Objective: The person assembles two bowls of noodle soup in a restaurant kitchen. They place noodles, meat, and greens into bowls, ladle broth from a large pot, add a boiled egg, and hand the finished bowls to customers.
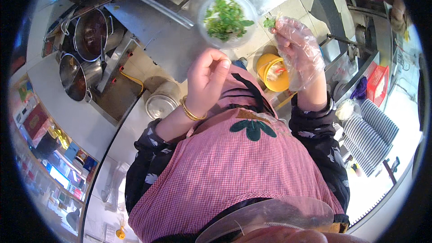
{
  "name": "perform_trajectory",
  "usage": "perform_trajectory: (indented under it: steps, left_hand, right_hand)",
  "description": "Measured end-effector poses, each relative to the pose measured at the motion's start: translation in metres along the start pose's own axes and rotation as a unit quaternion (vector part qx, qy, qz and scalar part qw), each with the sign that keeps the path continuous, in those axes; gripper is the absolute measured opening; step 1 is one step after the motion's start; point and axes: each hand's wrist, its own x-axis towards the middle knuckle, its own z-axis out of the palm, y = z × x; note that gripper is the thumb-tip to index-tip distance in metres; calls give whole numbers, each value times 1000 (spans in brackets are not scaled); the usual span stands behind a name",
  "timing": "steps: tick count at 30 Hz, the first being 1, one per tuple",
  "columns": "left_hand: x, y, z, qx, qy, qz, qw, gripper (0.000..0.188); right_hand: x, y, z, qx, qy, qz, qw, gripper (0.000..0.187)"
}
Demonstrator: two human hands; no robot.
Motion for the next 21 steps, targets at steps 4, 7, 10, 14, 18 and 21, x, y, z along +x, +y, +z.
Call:
perform_trajectory:
  steps: [4,7,10,14,18,21]
  left_hand:
    - [-15,-7,46,-24,-38,-66,997,10]
    - [-21,-35,97,78,-139,-63,985,7]
    - [-23,-84,176,114,-290,-22,950,11]
    - [-48,-149,290,235,-445,29,864,21]
    - [-69,-208,370,340,-534,86,770,28]
    - [-63,-233,368,284,-500,80,814,44]
  right_hand:
    - [-47,25,-42,78,43,-68,994,19]
    - [-80,50,-99,1,99,-56,994,20]
    - [-122,99,-165,-23,233,-51,971,17]
    - [-164,194,-266,-201,382,5,902,19]
    - [-183,272,-352,-350,387,69,850,22]
    - [-181,292,-374,-245,399,27,883,41]
